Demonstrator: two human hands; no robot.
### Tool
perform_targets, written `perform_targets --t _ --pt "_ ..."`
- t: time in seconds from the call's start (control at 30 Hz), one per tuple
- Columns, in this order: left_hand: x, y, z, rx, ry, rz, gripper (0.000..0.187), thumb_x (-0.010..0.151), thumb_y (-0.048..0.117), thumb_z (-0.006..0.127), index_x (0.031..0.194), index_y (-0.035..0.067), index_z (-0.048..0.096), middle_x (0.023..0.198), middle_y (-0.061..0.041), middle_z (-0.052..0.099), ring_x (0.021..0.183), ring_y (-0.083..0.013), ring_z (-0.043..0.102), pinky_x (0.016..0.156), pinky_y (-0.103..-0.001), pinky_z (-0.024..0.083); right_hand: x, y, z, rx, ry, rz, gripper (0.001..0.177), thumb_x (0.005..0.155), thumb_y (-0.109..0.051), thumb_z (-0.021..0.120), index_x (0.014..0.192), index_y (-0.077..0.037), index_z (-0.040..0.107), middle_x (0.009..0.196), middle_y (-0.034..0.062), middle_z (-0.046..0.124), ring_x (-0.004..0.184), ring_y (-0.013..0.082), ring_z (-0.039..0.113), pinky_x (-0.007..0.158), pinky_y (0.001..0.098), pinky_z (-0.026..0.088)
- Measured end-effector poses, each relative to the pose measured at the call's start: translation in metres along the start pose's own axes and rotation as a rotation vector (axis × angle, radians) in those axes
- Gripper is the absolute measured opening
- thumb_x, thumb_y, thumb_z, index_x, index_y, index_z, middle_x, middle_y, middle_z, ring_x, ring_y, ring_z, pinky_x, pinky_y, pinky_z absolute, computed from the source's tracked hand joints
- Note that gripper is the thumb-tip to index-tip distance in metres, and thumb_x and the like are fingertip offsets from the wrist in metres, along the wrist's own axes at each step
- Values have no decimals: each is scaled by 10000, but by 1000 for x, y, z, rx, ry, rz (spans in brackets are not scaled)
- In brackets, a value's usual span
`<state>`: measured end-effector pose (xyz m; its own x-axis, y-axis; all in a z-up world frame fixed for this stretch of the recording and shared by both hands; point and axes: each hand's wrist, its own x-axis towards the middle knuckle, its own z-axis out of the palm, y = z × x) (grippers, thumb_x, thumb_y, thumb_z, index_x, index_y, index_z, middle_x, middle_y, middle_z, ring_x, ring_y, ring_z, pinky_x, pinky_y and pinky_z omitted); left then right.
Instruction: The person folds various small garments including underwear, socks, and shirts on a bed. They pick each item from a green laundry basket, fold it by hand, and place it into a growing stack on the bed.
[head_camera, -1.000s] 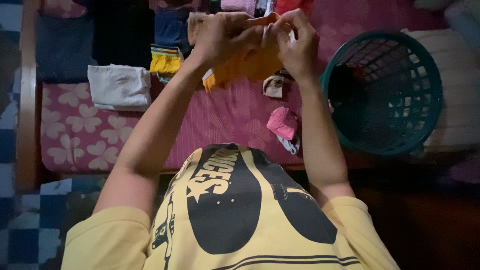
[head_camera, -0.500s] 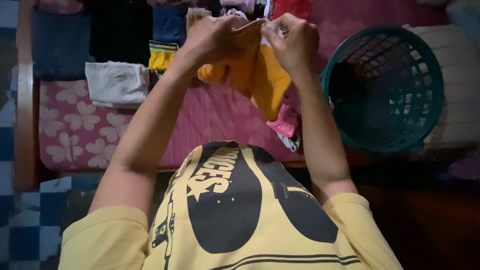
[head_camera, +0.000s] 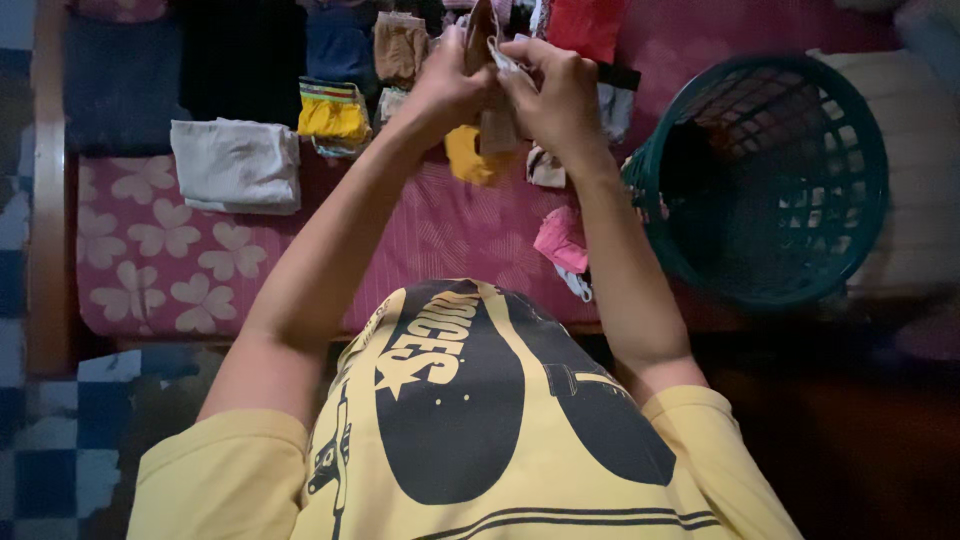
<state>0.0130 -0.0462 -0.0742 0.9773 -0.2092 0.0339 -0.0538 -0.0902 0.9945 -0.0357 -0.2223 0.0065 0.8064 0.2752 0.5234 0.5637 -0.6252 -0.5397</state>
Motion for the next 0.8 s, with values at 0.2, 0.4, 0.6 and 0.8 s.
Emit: perform_targets --t 0.2,0.4,0.6,0.8 --pt "16 -12 -5 134 114 244 440 914 -17 689 1292 42 473 1135 -137 734 981 -228 789 775 -349 661 -1 -13 -17 140 -157 76 252 961 -124 792 1199 -44 766 1080 116 796 938 193 795 813 309 623" --pt "4 11 -8 -293 -43 39 547 924 77 627 1402 54 363 1256 -190 653 1033 -319 783 827 -418 653 -4 -14 -21 68 -146 -158 468 862 -220 816 1229 43 692 1072 154 749 947 233 749 822 338 606" --pt "-17 55 -45 566 -72 684 860 800 429 925 1427 15 505 1296 -269 559 1148 -405 611 908 -442 603 -8 26 -42 414 -277 30 286 981 5 707 1265 16 729 1138 124 773 1020 155 736 915 310 608" --pt "-11 44 -30 151 -337 232 377 967 347 822 1209 72 738 1055 -51 742 946 -130 676 826 -307 576 -9 51 -42 601 -384 303 320 1011 -51 697 1325 1 682 1092 73 761 910 106 724 810 283 611"
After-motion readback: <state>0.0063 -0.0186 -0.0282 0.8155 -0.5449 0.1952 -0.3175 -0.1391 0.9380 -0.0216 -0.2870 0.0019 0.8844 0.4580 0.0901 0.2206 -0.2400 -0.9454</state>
